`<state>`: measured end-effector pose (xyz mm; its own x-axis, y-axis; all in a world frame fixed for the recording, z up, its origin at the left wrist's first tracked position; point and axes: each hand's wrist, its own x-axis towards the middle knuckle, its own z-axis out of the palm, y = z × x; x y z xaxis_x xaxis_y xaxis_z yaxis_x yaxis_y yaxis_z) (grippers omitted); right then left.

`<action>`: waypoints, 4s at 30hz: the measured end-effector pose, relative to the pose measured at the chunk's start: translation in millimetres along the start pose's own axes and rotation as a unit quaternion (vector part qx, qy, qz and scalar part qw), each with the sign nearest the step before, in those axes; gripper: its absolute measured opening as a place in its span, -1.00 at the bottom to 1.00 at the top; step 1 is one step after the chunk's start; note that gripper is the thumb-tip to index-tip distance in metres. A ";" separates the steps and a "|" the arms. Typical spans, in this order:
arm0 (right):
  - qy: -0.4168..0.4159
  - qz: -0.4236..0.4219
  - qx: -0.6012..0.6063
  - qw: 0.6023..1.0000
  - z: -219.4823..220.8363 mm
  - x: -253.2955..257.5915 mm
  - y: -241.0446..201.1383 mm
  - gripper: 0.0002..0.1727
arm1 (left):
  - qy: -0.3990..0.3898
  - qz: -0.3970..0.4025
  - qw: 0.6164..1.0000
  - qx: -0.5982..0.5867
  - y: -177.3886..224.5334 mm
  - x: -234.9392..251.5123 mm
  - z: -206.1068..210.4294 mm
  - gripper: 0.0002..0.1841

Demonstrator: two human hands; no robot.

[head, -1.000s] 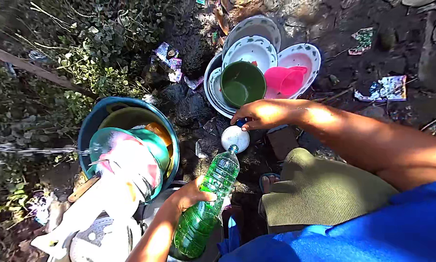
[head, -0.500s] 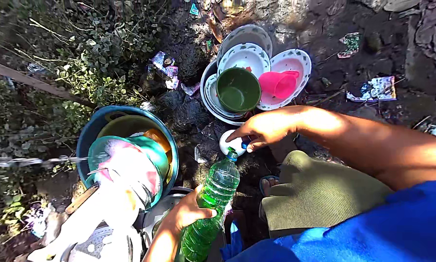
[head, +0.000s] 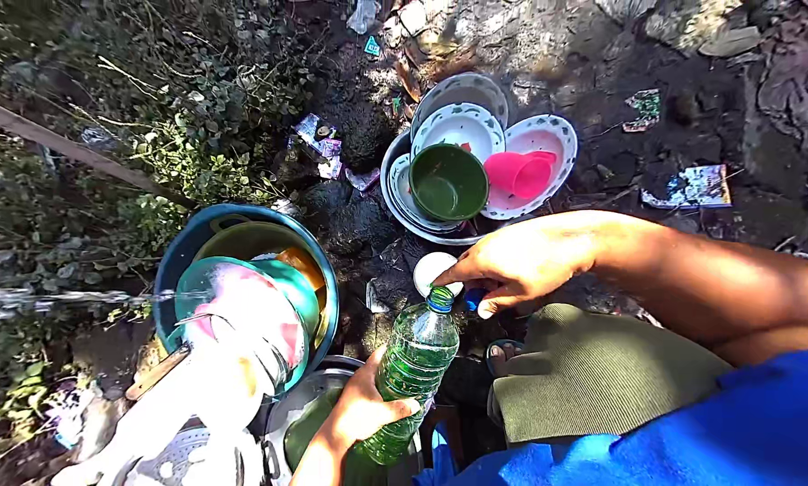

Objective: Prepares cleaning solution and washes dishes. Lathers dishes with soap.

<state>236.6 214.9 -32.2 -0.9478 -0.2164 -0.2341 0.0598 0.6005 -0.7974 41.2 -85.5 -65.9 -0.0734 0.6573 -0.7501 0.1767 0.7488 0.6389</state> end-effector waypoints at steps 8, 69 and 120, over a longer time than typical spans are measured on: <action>0.116 -0.041 0.057 0.991 -7.9 -4.7 -8.2 -0.56 | 0.032 0.062 0.997 -0.020 2.2 -9.2 4.5 0.10; 0.429 0.243 -0.256 0.832 -220.6 324.2 61.8 -0.28 | 0.553 0.141 0.819 0.058 -45.7 -111.0 -47.6 -0.34; -0.347 0.194 -0.299 0.867 89.4 136.2 67.3 -0.69 | 0.619 0.109 0.548 -0.552 -65.4 -76.9 -125.2 -0.59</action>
<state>139.5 157.0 -167.5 -0.4635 -0.1949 -0.8644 -0.0376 0.9790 -0.2005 -87.5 -174.3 -28.6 -0.8993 -0.2154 -0.3805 -0.3371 -0.2123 0.9172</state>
